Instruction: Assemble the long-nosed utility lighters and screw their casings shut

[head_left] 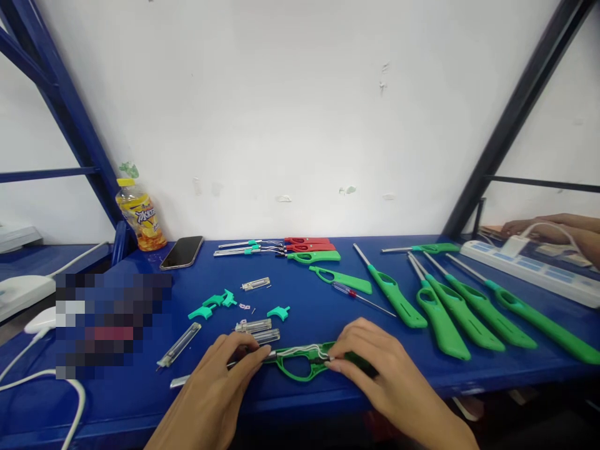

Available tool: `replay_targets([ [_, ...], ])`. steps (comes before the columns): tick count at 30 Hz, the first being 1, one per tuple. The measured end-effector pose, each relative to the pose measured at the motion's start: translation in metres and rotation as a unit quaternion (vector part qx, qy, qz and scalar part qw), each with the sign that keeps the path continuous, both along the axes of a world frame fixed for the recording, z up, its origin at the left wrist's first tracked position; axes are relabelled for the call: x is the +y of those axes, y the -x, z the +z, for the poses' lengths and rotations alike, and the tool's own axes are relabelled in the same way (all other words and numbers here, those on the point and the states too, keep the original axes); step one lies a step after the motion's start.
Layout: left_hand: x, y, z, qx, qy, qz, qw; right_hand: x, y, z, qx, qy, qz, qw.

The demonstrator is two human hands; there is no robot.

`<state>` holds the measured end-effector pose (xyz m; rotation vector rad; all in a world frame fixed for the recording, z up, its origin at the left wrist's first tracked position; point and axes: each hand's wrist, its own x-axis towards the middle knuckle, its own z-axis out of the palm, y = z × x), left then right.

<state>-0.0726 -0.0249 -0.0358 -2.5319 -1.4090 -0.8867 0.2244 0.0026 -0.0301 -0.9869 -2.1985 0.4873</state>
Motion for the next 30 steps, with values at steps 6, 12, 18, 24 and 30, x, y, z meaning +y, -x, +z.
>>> replay_targets([
  [6, -0.001, 0.007, -0.009, 0.035, 0.045, 0.012, 0.998, 0.0, 0.0, 0.001, -0.003, -0.005, -0.001, 1.0],
  [12, 0.002, 0.009, -0.011, 0.057, 0.02, -0.001, 0.998, 0.001, 0.0, 0.0, -0.001, -0.011, -0.001, 1.0],
  [18, 0.001, 0.004, -0.006, 0.054, -0.036, -0.002, 0.998, 0.0, 0.001, 0.002, -0.002, -0.01, -0.001, 1.0],
  [24, 0.006, 0.008, -0.016, 0.023, 0.011, -0.023, 0.999, 0.001, 0.001, 0.001, 0.004, -0.007, 0.0, 1.0],
  [30, 0.008, 0.009, -0.029, -0.001, 0.038, -0.003, 0.999, -0.001, -0.001, 0.001, 0.005, -0.006, 0.001, 1.0],
])
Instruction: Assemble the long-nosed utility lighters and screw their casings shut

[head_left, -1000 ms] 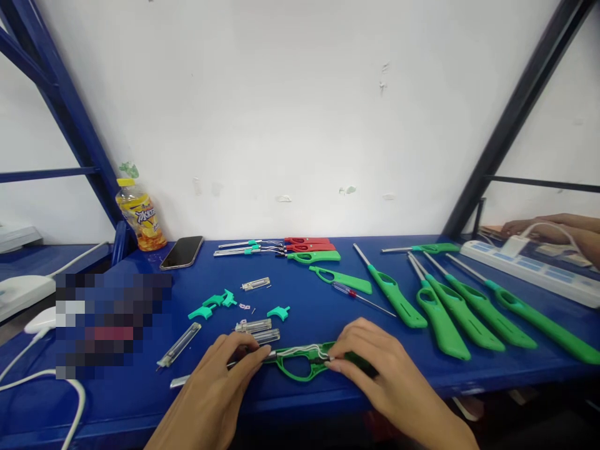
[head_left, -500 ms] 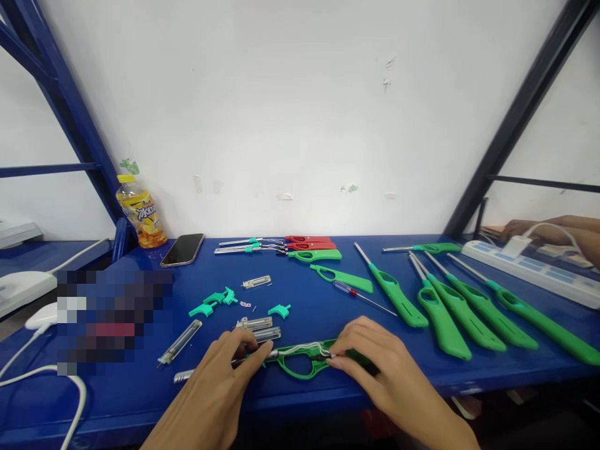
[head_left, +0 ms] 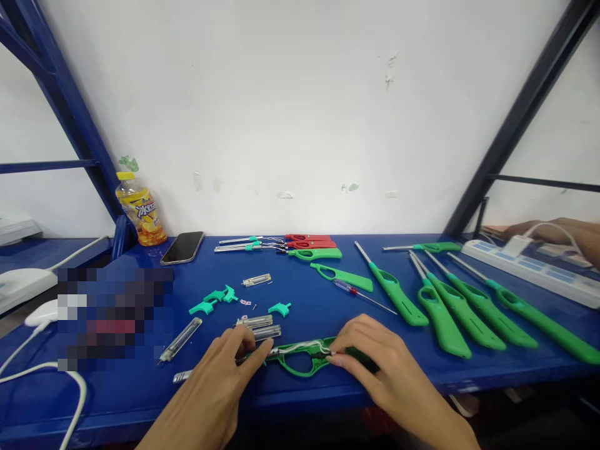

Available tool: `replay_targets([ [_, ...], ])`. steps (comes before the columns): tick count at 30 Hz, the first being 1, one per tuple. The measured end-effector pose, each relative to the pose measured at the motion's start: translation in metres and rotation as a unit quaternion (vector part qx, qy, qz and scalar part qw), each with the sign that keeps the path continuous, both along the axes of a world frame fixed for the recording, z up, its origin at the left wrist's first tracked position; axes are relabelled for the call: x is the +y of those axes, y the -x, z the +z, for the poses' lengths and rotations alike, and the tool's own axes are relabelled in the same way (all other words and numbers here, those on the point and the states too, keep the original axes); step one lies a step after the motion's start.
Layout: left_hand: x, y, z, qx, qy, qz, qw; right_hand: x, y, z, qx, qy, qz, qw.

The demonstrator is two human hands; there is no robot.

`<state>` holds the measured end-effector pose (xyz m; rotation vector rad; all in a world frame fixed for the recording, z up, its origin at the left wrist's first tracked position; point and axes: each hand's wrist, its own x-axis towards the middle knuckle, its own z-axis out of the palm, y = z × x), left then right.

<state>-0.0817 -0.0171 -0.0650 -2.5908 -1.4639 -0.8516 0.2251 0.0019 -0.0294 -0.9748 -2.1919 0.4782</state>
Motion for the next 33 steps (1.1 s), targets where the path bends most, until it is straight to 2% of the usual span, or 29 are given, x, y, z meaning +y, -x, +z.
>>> replay_targets([
  [6, -0.001, -0.005, 0.008, 0.051, -0.03, -0.005, 0.998, 0.001, 0.001, 0.001, -0.001, -0.004, 0.0, 1.0],
  [10, 0.003, 0.0, 0.008, 0.064, -0.016, -0.005, 0.998, 0.002, 0.001, 0.001, -0.002, -0.004, 0.001, 1.0],
  [12, 0.008, 0.005, 0.002, 0.045, -0.011, -0.031, 0.998, 0.002, 0.001, 0.001, -0.003, -0.004, 0.002, 1.0],
  [14, 0.012, 0.009, -0.005, 0.032, -0.021, -0.082, 0.996, 0.002, 0.001, 0.001, -0.003, -0.002, 0.003, 1.0],
  [18, 0.009, 0.007, -0.008, 0.042, -0.033, -0.004, 0.999, 0.001, 0.002, 0.003, -0.004, 0.006, 0.0, 1.0],
  [25, -0.004, -0.002, 0.013, 0.109, -0.031, 0.019, 0.993, 0.0, 0.0, 0.003, -0.004, 0.008, -0.002, 1.0],
  [33, -0.01, 0.0, 0.01, 0.077, -0.057, 0.029, 0.995, 0.0, 0.003, 0.005, -0.012, 0.016, -0.009, 1.0],
])
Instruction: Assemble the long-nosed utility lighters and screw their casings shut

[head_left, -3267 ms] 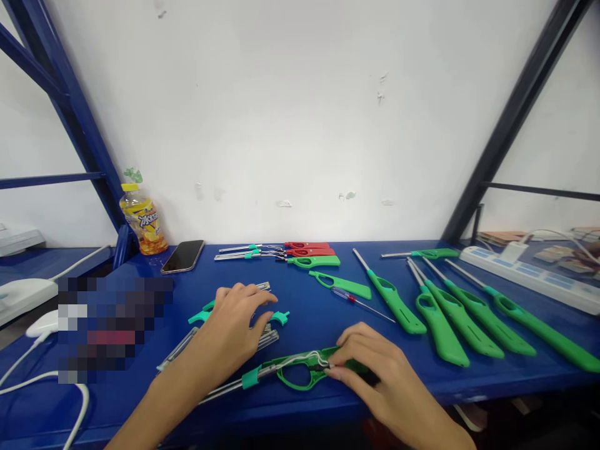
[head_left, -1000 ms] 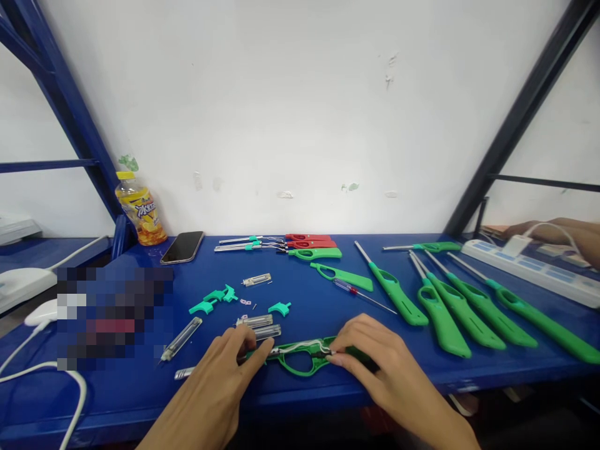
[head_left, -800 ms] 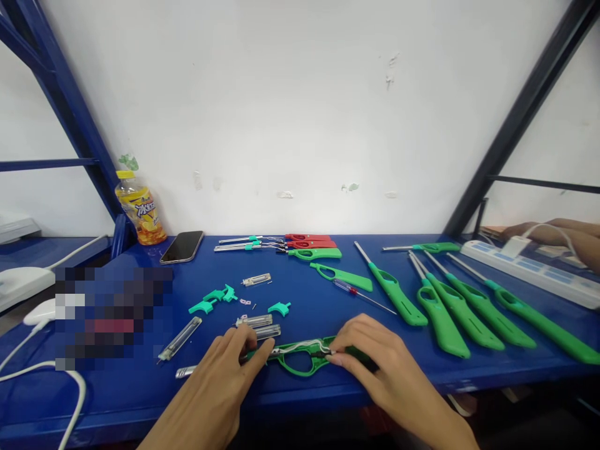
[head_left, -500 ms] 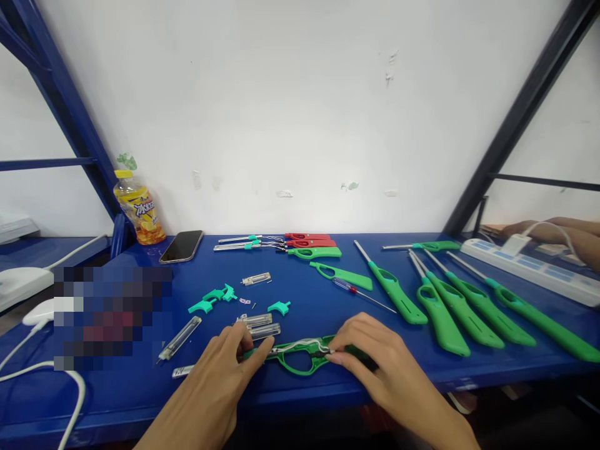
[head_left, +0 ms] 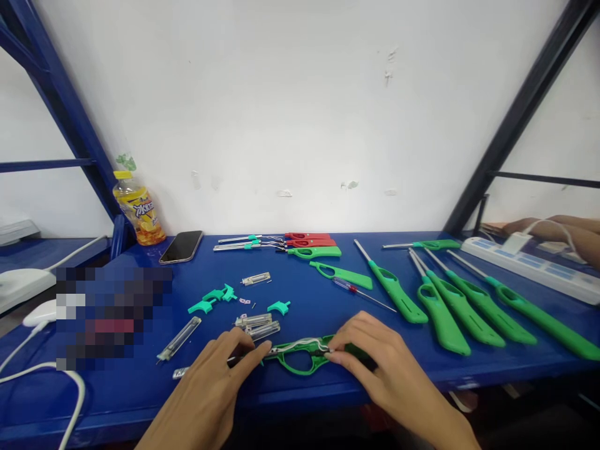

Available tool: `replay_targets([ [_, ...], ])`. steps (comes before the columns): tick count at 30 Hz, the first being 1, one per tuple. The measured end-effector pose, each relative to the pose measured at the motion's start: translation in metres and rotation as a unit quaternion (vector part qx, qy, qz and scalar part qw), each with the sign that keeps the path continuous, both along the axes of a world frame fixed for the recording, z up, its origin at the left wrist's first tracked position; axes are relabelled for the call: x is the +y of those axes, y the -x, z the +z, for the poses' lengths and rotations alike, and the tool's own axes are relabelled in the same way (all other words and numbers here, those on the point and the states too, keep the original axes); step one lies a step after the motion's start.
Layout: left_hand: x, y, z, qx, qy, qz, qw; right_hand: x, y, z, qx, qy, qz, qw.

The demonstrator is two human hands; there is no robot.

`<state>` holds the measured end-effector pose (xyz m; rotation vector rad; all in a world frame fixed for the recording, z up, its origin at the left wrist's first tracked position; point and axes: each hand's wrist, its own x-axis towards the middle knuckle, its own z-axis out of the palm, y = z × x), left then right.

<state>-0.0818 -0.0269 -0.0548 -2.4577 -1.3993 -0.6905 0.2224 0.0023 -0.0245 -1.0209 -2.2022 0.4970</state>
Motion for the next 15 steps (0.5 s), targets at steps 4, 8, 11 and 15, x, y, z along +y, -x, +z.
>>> replay_targets([
  [4, -0.004, -0.002, 0.008, 0.003, 0.014, 0.008, 1.0, 0.0, 0.001, 0.002, -0.01, 0.0, -0.005, 1.0],
  [8, -0.006, -0.003, 0.024, 0.017, -0.027, -0.023, 0.999, 0.0, 0.0, 0.001, -0.012, 0.002, -0.005, 1.0],
  [11, -0.001, -0.007, 0.039, 0.008, -0.083, -0.058, 0.995, 0.001, 0.0, 0.0, -0.011, -0.001, -0.002, 1.0],
  [15, 0.025, -0.018, 0.054, -0.05, -0.038, -0.053, 0.997, 0.001, 0.0, 0.0, -0.01, 0.001, 0.001, 1.0],
])
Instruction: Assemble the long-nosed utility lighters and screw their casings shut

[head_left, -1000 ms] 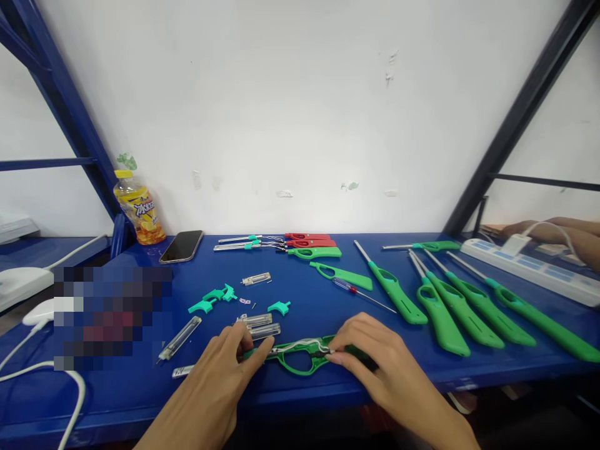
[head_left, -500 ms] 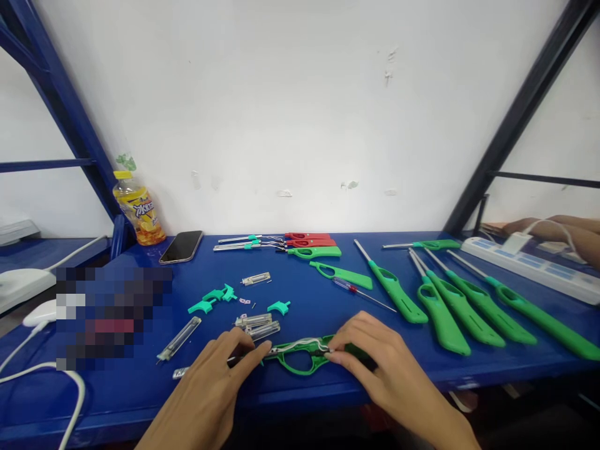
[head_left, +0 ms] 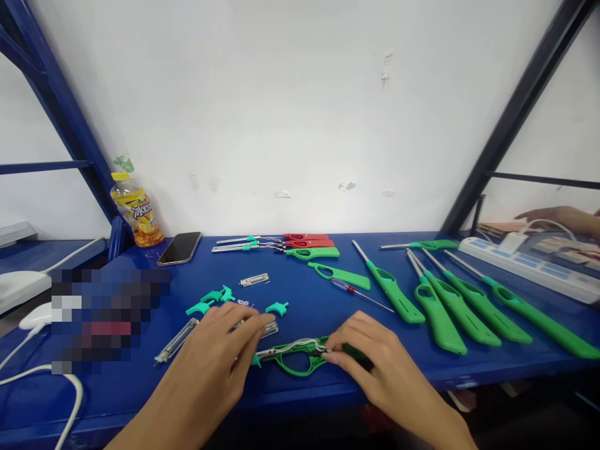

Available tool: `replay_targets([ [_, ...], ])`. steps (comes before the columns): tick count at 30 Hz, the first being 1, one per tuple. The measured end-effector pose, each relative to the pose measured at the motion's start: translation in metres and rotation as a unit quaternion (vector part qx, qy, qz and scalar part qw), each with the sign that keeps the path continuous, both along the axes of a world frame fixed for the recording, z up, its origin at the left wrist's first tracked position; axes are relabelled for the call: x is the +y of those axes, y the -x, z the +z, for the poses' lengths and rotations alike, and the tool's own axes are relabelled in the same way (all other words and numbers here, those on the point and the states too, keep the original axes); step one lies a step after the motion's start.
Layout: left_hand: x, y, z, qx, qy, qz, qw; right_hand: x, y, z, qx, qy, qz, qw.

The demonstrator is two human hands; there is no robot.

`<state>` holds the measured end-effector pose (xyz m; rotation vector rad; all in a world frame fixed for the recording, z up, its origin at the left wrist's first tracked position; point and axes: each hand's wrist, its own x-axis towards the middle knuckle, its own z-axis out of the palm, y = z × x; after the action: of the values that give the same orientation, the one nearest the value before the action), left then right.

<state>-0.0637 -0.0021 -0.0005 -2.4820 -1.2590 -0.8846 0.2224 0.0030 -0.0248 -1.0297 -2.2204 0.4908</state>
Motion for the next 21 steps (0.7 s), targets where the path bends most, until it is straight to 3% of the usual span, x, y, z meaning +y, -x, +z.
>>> replay_targets([
  [4, 0.034, -0.008, 0.004, 0.016, 0.112, 0.061, 0.992, -0.001, 0.0, 0.001, -0.005, -0.002, -0.001, 1.0],
  [8, 0.053, -0.013, 0.004, 0.023, 0.188, 0.073, 0.979, 0.0, 0.0, 0.0, -0.004, -0.002, -0.003, 1.0],
  [16, 0.058, -0.014, 0.001, 0.021, 0.164, 0.083, 0.983, 0.001, 0.0, 0.001, 0.003, -0.004, -0.001, 1.0],
  [21, 0.028, -0.014, -0.009, 0.01, 0.098, 0.041, 0.994, 0.0, 0.0, 0.001, 0.0, -0.001, -0.001, 1.0],
])
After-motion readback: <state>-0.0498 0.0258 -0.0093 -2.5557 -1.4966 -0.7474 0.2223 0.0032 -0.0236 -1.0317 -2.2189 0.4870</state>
